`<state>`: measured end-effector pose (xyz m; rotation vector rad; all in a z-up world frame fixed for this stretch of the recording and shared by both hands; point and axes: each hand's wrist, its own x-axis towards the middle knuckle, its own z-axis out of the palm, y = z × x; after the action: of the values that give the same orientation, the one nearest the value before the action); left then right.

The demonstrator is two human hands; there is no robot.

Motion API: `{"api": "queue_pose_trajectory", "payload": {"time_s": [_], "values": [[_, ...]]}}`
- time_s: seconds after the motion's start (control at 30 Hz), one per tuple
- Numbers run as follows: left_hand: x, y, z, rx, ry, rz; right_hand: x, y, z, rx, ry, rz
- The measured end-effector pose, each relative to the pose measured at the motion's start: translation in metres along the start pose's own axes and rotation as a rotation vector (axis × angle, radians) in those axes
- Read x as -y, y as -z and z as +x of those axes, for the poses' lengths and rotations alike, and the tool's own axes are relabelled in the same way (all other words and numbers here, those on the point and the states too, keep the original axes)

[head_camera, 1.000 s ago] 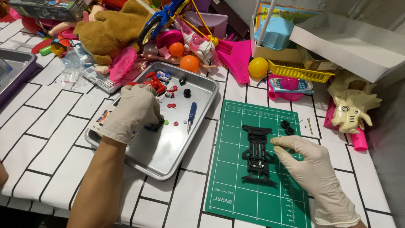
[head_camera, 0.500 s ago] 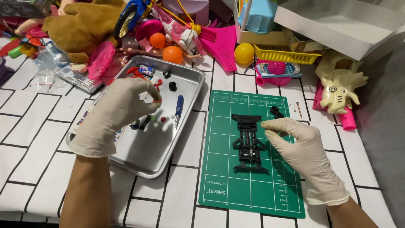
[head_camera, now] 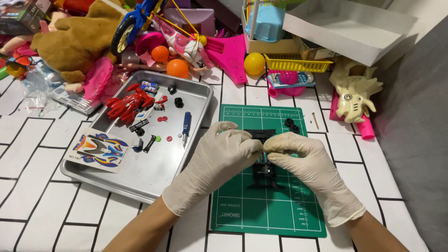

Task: Assembling a toy car chassis by installing the motor, gears, and batteries on a cutting mat.

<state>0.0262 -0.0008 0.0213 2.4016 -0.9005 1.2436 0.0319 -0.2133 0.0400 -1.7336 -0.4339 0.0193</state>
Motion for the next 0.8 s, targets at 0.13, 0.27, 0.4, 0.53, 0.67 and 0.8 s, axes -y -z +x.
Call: {"api": "queue_pose_trajectory", "payload": {"time_s": [0.13,0.27,0.4,0.53,0.67,0.8], "values": [[-0.003,0.005,0.002,-0.005,-0.022,-0.013,0.002,-0.004,0.002,-0.013,-0.044,-0.004],[-0.004,0.01,0.004,0.033,-0.017,-0.066,-0.003,-0.007,0.004,-0.018,-0.045,-0.01],[-0.003,0.002,-0.002,0.059,-0.019,-0.097,-0.007,-0.009,0.004,-0.01,-0.023,-0.057],[0.0,-0.005,-0.006,0.04,0.003,-0.141,-0.007,-0.012,0.008,-0.024,-0.031,-0.059],[-0.002,-0.005,-0.007,0.048,0.023,-0.126,-0.006,-0.013,0.008,-0.016,-0.019,-0.04],[-0.006,0.002,-0.003,0.139,0.13,-0.136,-0.007,-0.008,0.017,-0.018,0.048,-0.11]]}}
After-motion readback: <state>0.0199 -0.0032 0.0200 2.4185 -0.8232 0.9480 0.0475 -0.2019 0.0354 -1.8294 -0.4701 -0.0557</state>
